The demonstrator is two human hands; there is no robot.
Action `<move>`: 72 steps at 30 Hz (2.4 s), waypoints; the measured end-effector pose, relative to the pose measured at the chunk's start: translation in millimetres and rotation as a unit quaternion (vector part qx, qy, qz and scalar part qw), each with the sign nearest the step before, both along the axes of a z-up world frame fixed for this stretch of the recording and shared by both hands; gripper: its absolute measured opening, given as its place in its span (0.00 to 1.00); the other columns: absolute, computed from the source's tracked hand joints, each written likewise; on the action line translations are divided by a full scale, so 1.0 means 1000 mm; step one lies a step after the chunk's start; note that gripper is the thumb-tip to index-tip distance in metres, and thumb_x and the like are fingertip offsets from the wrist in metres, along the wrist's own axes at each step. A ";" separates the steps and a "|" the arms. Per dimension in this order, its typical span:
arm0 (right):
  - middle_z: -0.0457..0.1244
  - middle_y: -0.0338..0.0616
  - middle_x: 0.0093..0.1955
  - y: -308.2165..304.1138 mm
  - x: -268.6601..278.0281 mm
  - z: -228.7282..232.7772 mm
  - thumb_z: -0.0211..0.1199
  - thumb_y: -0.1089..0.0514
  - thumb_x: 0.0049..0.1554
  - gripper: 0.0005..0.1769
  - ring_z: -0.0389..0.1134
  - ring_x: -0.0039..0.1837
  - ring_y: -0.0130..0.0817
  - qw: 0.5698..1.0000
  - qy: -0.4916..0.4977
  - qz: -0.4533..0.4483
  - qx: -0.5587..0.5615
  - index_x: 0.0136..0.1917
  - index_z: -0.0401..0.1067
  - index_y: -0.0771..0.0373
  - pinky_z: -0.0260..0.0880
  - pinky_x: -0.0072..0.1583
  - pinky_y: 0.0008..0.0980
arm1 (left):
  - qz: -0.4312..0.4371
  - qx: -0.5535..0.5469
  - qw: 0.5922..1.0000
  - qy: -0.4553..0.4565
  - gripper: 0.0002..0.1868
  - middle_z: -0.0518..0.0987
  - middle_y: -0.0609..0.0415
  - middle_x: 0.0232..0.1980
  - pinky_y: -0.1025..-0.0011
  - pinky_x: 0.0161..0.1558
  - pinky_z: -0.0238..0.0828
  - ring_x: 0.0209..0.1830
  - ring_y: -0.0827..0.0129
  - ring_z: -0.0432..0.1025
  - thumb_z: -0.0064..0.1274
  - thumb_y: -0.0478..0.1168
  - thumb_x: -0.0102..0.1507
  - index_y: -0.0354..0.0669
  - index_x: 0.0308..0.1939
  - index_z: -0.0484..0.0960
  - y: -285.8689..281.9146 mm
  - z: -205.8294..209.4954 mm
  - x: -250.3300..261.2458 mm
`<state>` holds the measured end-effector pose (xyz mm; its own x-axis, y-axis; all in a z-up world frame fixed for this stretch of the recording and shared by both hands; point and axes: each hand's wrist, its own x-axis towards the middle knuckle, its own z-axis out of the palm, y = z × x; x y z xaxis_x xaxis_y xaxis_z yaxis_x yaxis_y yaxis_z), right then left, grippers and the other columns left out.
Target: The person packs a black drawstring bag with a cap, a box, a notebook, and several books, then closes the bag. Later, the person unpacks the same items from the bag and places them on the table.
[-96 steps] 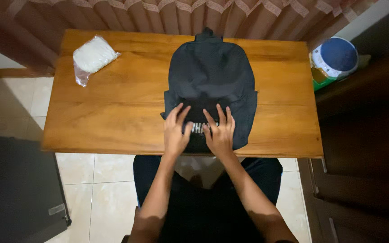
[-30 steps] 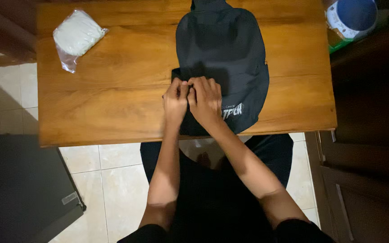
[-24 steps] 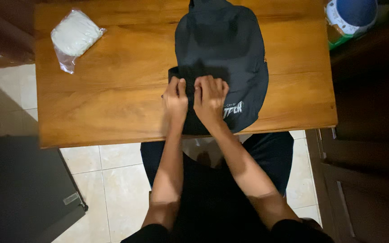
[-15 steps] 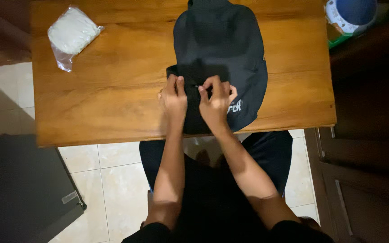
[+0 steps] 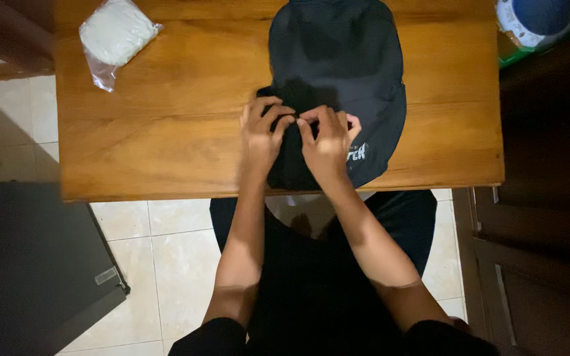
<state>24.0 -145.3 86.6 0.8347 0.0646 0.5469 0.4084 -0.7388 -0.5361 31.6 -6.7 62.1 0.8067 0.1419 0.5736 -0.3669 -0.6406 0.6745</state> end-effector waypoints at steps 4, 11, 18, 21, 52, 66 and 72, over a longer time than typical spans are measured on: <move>0.65 0.36 0.39 0.011 -0.009 0.010 0.73 0.60 0.56 0.09 0.63 0.49 0.37 0.995 -0.048 -0.042 -0.080 0.42 0.72 0.59 0.49 0.67 0.47 | -0.034 -0.047 0.997 0.043 0.04 0.79 0.53 0.48 0.61 0.50 0.70 0.47 0.57 0.73 0.60 0.33 0.62 0.40 0.40 0.84 -0.001 -0.006 -0.001; 0.66 0.34 0.40 0.009 -0.010 0.007 0.72 0.58 0.57 0.08 0.63 0.51 0.36 0.996 -0.026 -0.054 -0.059 0.41 0.73 0.57 0.48 0.67 0.48 | -0.015 -0.060 0.998 -0.004 0.02 0.78 0.53 0.41 0.59 0.46 0.67 0.40 0.57 0.73 0.59 0.31 0.60 0.38 0.34 0.81 -0.002 -0.004 0.003; 0.67 0.33 0.39 0.004 -0.002 0.000 0.71 0.58 0.58 0.06 0.62 0.49 0.36 0.998 -0.009 -0.052 -0.041 0.41 0.74 0.57 0.47 0.68 0.46 | 0.072 -0.126 0.989 0.008 0.02 0.78 0.53 0.39 0.64 0.41 0.71 0.37 0.57 0.75 0.57 0.31 0.61 0.39 0.35 0.79 -0.012 -0.012 0.004; 0.66 0.33 0.39 -0.020 0.001 0.002 0.70 0.58 0.60 0.06 0.63 0.47 0.33 0.997 0.056 -0.057 -0.011 0.42 0.75 0.57 0.47 0.68 0.44 | 0.112 -0.221 0.969 0.024 0.04 0.76 0.51 0.38 0.65 0.39 0.71 0.34 0.58 0.74 0.55 0.33 0.68 0.37 0.39 0.76 0.009 -0.015 0.021; 0.60 0.29 0.41 -0.129 0.037 -0.045 0.68 0.71 0.58 0.14 0.61 0.45 0.20 0.963 0.143 -0.024 0.225 0.50 0.66 0.59 0.60 0.52 0.22 | 0.083 0.070 0.990 0.087 0.06 0.80 0.63 0.53 0.59 0.60 0.54 0.62 0.59 0.65 0.54 0.36 0.66 0.52 0.43 0.85 -0.017 -0.026 -0.039; 0.64 0.37 0.64 -0.116 0.017 0.004 0.70 0.67 0.62 0.17 0.63 0.69 0.37 0.971 -0.006 0.184 -0.156 0.62 0.76 0.54 0.55 0.70 0.45 | -0.084 -0.036 0.992 0.084 0.05 0.77 0.56 0.48 0.65 0.50 0.65 0.49 0.61 0.66 0.61 0.31 0.62 0.45 0.40 0.87 -0.018 -0.013 -0.077; 0.53 0.54 0.78 -0.117 0.033 0.018 0.76 0.57 0.55 0.32 0.53 0.76 0.57 0.975 0.006 0.167 -0.148 0.71 0.71 0.53 0.51 0.75 0.49 | -0.060 -0.052 0.982 0.170 0.08 0.67 0.45 0.58 0.62 0.55 0.67 0.51 0.57 0.65 0.63 0.39 0.67 0.47 0.50 0.85 -0.022 -0.009 -0.088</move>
<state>56.7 -261.9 104.7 0.7460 0.4880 0.4531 0.6481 -0.6884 -0.3257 -56.3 -28.7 53.2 0.9638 0.0775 0.2552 -0.1776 -0.5274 0.8309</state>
